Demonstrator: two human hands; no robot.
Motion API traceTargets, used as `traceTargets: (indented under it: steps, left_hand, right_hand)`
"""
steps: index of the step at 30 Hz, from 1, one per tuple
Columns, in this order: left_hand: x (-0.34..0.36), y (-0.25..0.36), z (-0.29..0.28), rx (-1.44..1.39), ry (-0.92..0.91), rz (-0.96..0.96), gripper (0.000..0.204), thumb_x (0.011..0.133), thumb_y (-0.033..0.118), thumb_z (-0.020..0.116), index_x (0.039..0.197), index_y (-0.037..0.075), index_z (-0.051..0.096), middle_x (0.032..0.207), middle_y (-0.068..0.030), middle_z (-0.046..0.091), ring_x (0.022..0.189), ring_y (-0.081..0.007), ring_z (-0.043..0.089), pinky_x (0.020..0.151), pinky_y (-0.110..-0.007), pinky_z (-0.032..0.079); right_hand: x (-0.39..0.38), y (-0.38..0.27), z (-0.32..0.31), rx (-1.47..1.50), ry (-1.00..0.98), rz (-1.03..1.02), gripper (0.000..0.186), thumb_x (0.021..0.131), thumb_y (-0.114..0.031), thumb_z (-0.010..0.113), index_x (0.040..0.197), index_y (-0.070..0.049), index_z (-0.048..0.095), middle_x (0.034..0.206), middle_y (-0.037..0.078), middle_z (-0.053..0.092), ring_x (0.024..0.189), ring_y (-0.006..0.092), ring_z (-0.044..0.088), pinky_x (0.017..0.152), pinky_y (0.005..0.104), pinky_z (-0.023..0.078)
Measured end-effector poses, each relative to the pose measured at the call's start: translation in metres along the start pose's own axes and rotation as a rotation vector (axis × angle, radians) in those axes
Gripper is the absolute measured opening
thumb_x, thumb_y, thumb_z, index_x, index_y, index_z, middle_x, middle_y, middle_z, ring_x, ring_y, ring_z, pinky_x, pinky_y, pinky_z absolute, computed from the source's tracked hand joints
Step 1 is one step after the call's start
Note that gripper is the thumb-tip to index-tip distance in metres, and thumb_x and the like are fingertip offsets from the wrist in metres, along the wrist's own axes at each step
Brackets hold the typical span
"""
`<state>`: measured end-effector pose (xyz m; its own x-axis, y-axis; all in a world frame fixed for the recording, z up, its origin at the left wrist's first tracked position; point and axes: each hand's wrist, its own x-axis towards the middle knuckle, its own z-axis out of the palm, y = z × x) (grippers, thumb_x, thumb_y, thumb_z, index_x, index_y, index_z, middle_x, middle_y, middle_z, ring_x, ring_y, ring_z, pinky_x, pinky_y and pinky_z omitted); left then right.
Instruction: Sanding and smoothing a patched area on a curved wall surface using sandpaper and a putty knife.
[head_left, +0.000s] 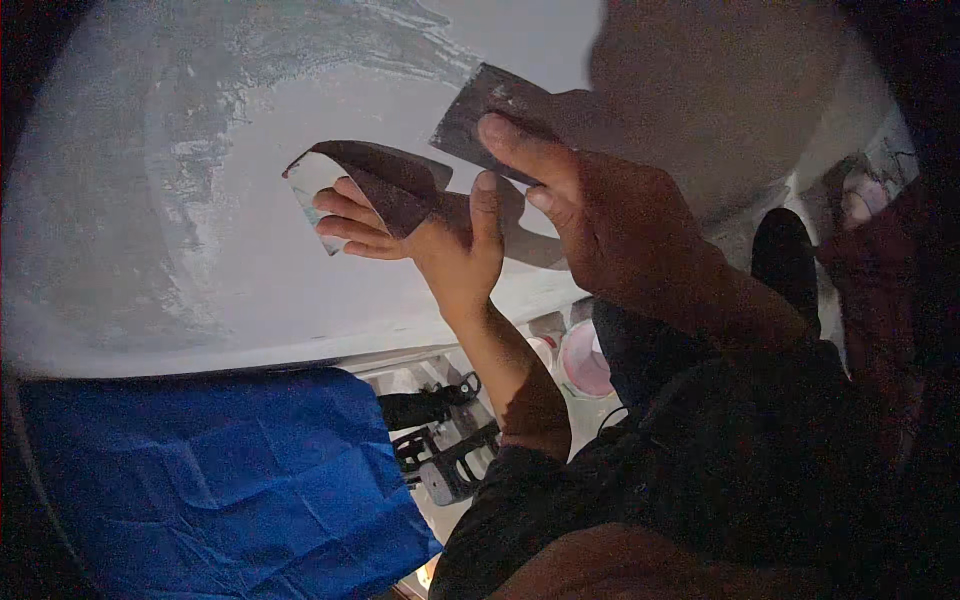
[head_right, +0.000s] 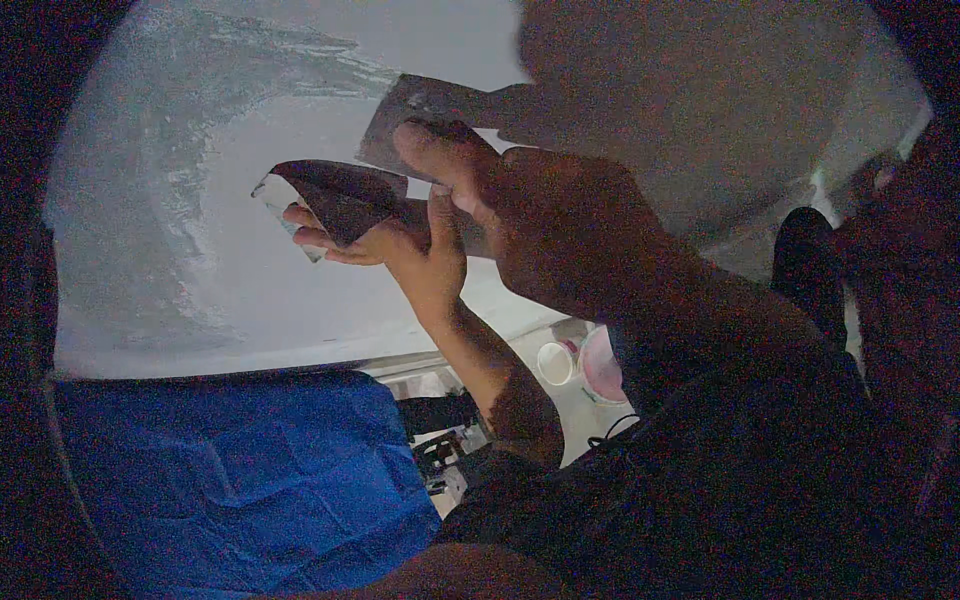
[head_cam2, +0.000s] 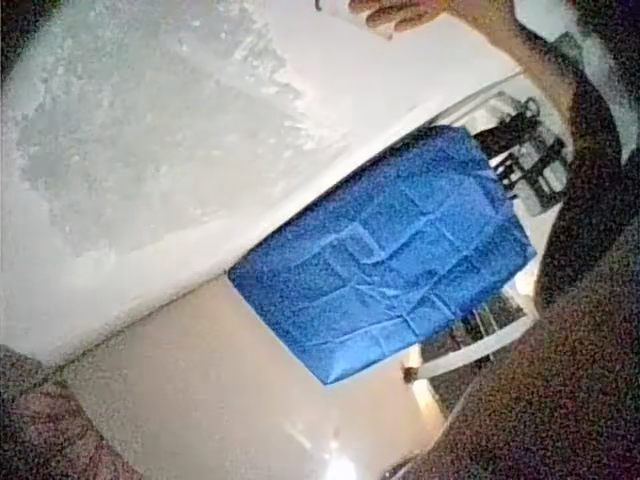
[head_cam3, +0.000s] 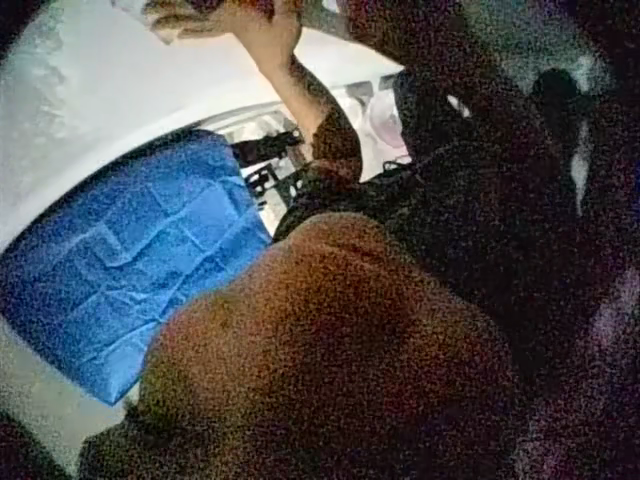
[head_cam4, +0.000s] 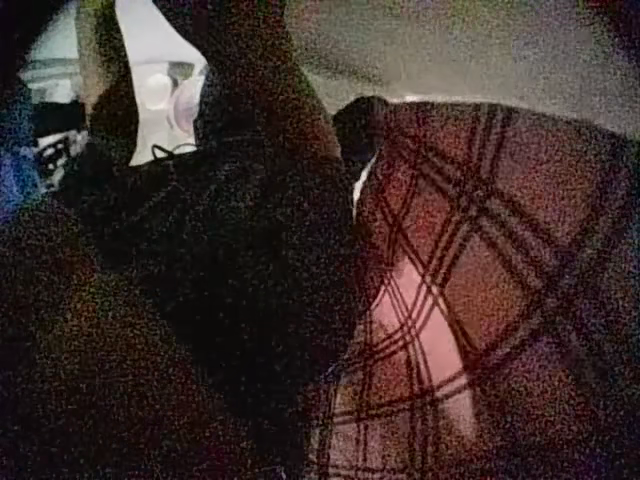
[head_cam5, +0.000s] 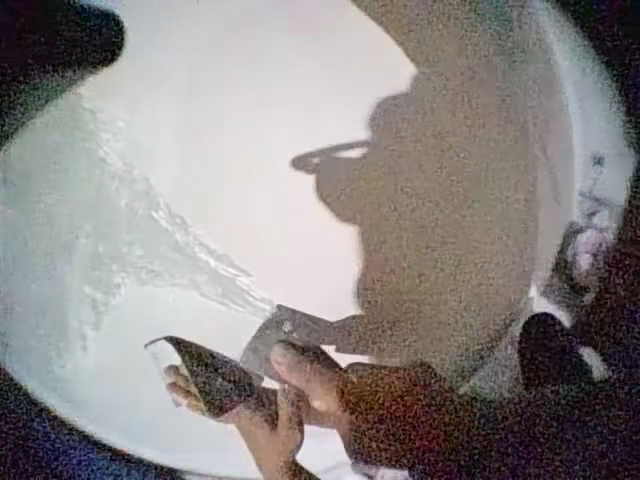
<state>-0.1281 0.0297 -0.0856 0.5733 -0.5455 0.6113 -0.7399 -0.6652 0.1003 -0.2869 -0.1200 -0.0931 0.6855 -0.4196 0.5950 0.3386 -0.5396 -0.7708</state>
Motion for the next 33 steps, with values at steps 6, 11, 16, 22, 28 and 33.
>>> traceTargets:
  steps: [6, 11, 16, 22, 28, 33]
  left_hand:
    - [-0.006, 0.005, 0.002, -0.032, -0.006, 0.001, 0.105, 0.088, 0.054, 0.069, 0.152, -0.004, 0.009, 0.152, -0.0336, 0.003, 0.138, -0.0510, -0.005, 0.111, -0.067, -0.005]
    - [-0.005, 0.006, 0.005, -0.020, -0.010, 0.002, 0.099, 0.089, 0.051, 0.069, 0.150, -0.004, 0.013, 0.149, -0.0331, 0.008, 0.137, -0.0502, 0.001, 0.111, -0.065, -0.002]
    - [-0.002, 0.006, 0.005, 0.010, 0.015, 0.008, 0.094, 0.090, 0.049, 0.069, 0.147, -0.005, 0.018, 0.147, -0.0326, 0.014, 0.135, -0.0493, 0.006, 0.112, -0.064, 0.001]
    - [-0.001, 0.008, 0.004, 0.017, 0.033, 0.015, 0.087, 0.091, 0.046, 0.069, 0.145, -0.005, 0.023, 0.144, -0.0319, 0.020, 0.132, -0.0482, 0.013, 0.112, -0.062, 0.004]
    - [-0.002, 0.010, 0.006, 0.011, 0.045, 0.020, 0.081, 0.092, 0.042, 0.069, 0.142, -0.006, 0.028, 0.141, -0.0313, 0.027, 0.130, -0.0472, 0.020, 0.113, -0.061, 0.008]
    - [-0.004, 0.010, 0.005, 0.001, 0.053, 0.023, 0.075, 0.093, 0.040, 0.068, 0.140, -0.006, 0.032, 0.138, -0.0308, 0.033, 0.128, -0.0463, 0.025, 0.113, -0.059, 0.011]
  right_hand:
    - [0.001, -0.001, -0.006, -0.033, 0.049, -0.016, 0.044, 0.100, -0.003, 0.054, 0.144, -0.009, 0.051, 0.141, 0.016, 0.061, 0.125, 0.0315, 0.064, 0.102, 0.0411, 0.054]
    - [0.001, 0.002, -0.005, -0.030, 0.051, -0.013, 0.045, 0.101, -0.005, 0.054, 0.145, -0.009, 0.050, 0.140, 0.016, 0.061, 0.123, 0.0315, 0.064, 0.101, 0.0404, 0.054]
    - [0.002, 0.007, -0.006, -0.063, 0.000, 0.006, 0.048, 0.099, -0.002, 0.055, 0.145, -0.009, 0.048, 0.141, 0.016, 0.061, 0.125, 0.0319, 0.063, 0.102, 0.0400, 0.054]
    - [-0.001, 0.002, -0.006, 0.036, -0.006, 0.011, 0.048, 0.099, -0.001, 0.053, 0.147, -0.009, 0.046, 0.145, 0.015, 0.058, 0.128, 0.0328, 0.061, 0.104, 0.0420, 0.052]
    - [-0.001, -0.002, -0.011, 0.023, -0.027, 0.034, 0.047, 0.102, -0.004, 0.051, 0.148, -0.009, 0.044, 0.145, 0.016, 0.058, 0.130, 0.0343, 0.059, 0.106, 0.0433, 0.051]
    - [-0.003, -0.003, -0.010, 0.055, -0.005, 0.033, 0.047, 0.102, -0.005, 0.050, 0.148, -0.010, 0.045, 0.145, 0.016, 0.057, 0.130, 0.0361, 0.058, 0.107, 0.0437, 0.051]
